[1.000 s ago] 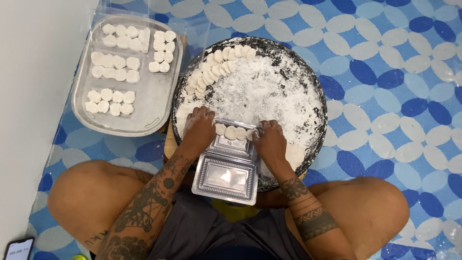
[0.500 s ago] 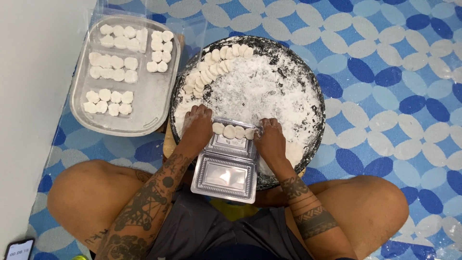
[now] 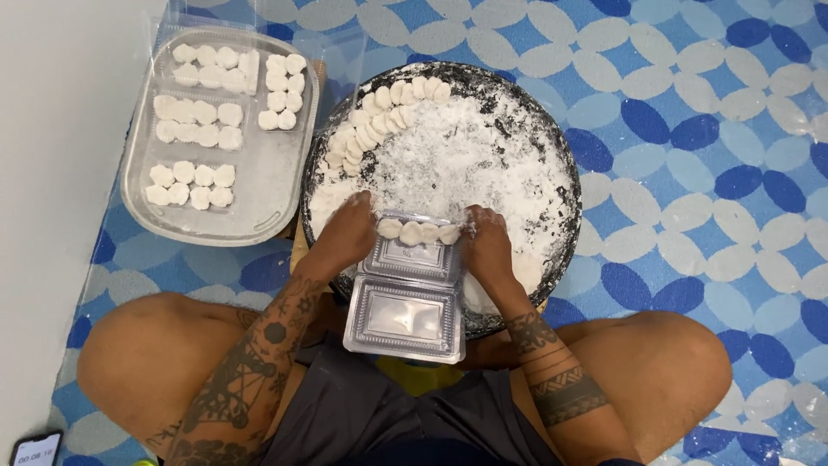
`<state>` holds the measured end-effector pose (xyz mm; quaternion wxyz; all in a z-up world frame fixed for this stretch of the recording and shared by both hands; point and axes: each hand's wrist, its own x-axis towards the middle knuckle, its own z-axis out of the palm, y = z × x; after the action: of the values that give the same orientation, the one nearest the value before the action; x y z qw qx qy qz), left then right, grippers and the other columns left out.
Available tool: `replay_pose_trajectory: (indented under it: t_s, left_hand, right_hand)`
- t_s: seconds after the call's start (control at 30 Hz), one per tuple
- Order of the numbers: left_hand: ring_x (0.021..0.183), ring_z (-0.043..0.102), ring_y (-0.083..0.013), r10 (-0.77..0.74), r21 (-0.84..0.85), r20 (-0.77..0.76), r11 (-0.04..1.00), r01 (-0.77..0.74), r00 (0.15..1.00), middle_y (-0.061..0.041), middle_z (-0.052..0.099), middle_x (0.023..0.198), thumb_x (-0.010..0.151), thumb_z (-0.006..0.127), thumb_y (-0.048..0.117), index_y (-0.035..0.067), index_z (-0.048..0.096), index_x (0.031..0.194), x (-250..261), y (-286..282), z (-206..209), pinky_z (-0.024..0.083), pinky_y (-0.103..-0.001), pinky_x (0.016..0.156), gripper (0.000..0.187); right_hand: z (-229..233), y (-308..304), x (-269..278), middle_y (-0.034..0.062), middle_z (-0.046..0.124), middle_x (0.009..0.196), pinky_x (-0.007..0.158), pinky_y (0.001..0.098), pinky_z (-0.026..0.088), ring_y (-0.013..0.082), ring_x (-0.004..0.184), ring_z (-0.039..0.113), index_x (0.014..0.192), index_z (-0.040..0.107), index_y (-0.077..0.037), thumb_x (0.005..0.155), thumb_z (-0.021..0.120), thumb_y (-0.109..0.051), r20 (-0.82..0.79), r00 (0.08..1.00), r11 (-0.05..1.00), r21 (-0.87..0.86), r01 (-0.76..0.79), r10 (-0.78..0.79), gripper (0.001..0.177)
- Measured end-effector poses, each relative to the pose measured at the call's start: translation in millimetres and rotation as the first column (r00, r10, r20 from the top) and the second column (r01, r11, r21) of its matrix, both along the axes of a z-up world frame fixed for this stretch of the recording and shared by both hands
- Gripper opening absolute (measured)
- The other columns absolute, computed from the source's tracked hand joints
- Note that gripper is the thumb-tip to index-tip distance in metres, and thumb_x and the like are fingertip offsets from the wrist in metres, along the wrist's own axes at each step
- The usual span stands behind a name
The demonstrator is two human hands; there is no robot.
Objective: The person picks up small white food items from a large circular tray, coats them in white powder, and places them into plastic containers.
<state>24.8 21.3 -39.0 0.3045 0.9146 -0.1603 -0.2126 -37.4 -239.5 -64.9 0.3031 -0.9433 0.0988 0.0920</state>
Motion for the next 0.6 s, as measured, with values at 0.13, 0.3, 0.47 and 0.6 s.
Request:
replay_pose_trajectory:
  t_s: [0.13,0.3,0.47,0.6]
  left_hand:
    - [0.136,0.05,-0.0469,0.069,-0.075,-0.153,0.994,-0.081,0.986,-0.037,0.051,0.141,0.097,0.041,0.011,-0.016,0.04,0.144,-8,-10,47,0.041,-0.056,0.11,0.054]
    - [0.14,0.047,-0.0481,0.14,-0.303,-0.579,0.878,-0.371,0.803,-0.037,0.044,0.15,0.096,0.058,0.023,-0.015,0.016,0.156,-16,-27,67,0.046,-0.06,0.106,0.083]
    - [0.124,0.058,-0.0438,0.147,-0.285,-0.636,0.867,-0.408,0.758,-0.035,0.052,0.146,0.098,0.054,0.013,-0.013,0.034,0.153,-18,-17,49,0.052,-0.05,0.094,0.064]
    - [0.082,0.064,-0.023,0.201,-0.372,-0.641,0.762,-0.529,0.741,-0.028,0.063,0.132,0.099,0.056,0.009,-0.006,0.045,0.148,-13,-6,51,0.053,-0.031,0.066,0.053]
  right_hand:
    - [-2,6,3,0.0193,0.059,0.105,0.091,0.059,0.052,0.0472,0.11,0.062,0.124,0.055,-0.009,0.096,0.051,-0.014,-0.07,0.992,0.995,-0.013,0.101,-0.102,0.029]
    - [6,16,4,0.0297,0.063,0.102,0.088,0.066,0.049,0.0558,0.106,0.064,0.13,0.048,-0.004,0.099,0.045,-0.014,-0.111,0.969,0.967,0.101,0.233,-0.222,0.033]
    - [15,14,5,0.0308,0.067,0.107,0.091,0.064,0.05,0.0542,0.11,0.064,0.13,0.05,-0.007,0.098,0.048,-0.017,-0.121,0.947,0.928,0.198,0.315,-0.296,0.033]
    - [3,-2,4,0.03,0.066,0.125,0.099,0.0578,0.047,0.0457,0.123,0.061,0.136,0.057,-0.005,0.097,0.057,-0.031,-0.247,0.918,0.771,0.499,0.396,-0.312,0.047]
